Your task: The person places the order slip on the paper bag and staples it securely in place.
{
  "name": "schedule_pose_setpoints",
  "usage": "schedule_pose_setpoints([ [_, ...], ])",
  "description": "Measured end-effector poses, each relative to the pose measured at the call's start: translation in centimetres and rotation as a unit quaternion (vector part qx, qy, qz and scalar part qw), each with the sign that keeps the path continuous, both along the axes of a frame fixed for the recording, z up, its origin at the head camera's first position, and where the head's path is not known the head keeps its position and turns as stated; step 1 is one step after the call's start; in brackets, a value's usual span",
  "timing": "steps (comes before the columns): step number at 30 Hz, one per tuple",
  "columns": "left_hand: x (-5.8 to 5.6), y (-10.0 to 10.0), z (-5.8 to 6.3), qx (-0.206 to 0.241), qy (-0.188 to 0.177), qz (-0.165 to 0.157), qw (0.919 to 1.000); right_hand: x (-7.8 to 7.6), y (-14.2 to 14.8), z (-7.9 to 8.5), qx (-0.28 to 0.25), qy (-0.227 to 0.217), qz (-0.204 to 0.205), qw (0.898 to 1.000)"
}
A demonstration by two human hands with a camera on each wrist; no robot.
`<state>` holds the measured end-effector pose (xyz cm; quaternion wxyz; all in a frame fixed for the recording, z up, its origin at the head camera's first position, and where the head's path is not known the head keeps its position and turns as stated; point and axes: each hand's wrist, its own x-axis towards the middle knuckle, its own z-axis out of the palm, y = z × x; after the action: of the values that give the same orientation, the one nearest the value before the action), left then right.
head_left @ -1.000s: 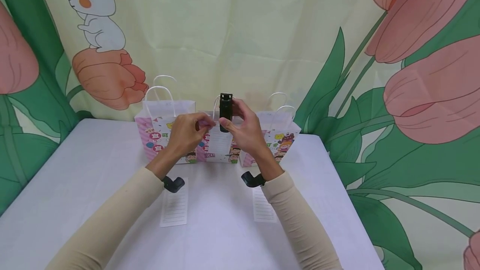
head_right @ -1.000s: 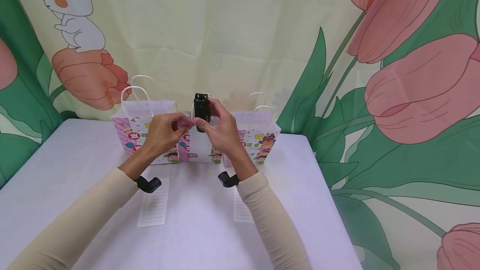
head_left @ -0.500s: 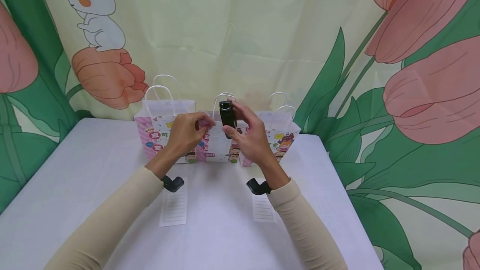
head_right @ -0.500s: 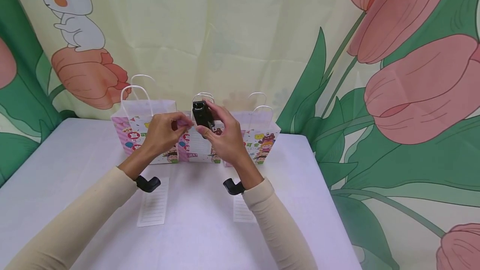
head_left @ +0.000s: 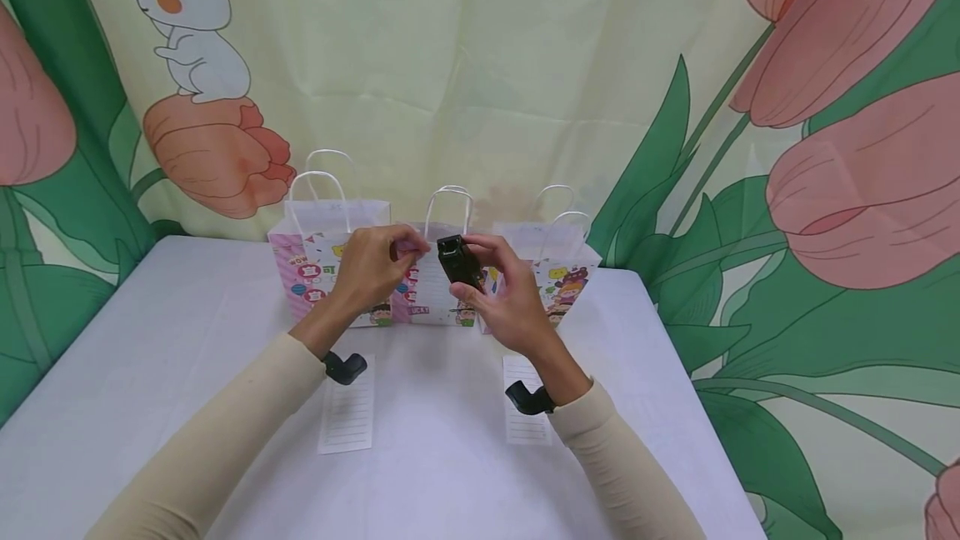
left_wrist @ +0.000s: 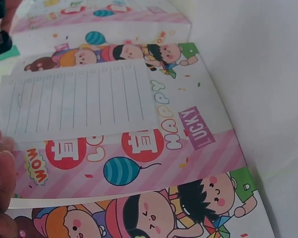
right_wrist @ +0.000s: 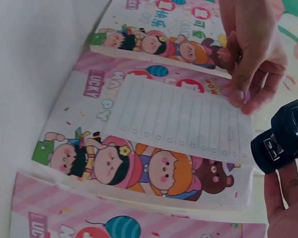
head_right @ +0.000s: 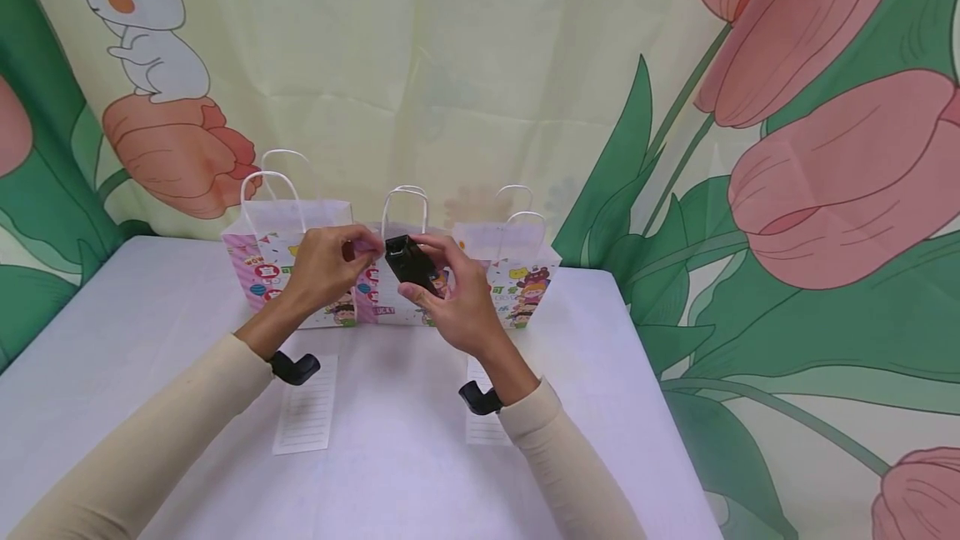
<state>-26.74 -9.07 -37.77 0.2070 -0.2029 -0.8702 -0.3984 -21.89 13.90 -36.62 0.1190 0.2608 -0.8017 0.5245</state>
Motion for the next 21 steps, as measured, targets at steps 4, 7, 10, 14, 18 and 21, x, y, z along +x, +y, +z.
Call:
schedule_pose_setpoints([
  [4,0.0,0.0,0.0,-0.002,0.0,0.002,1.0,0.5,0.4,-0.5,0.014,0.001,0.004,1.0],
  [7,0.0,0.0,0.0,-0.003,0.0,0.002,1.0,0.8,0.7,-0.9,0.025,0.004,0.005,1.0],
  [10,0.1,0.0,0.0,-0.001,0.0,0.003,1.0,1.1,0.9,-1.4,0.031,0.001,0.008,1.0],
  [14,0.0,0.0,-0.1,0.001,0.001,0.002,1.0,1.5,1.1,-2.0,0.037,-0.004,0.013,0.999],
  [18,-0.1,0.0,-0.1,-0.001,0.003,0.001,1.0,1.8,1.2,-2.6,0.046,-0.016,0.022,0.999],
  [21,-0.1,0.0,-0.1,-0.003,0.004,0.001,1.0,2.1,1.3,-3.1,0.056,-0.028,0.028,0.998],
])
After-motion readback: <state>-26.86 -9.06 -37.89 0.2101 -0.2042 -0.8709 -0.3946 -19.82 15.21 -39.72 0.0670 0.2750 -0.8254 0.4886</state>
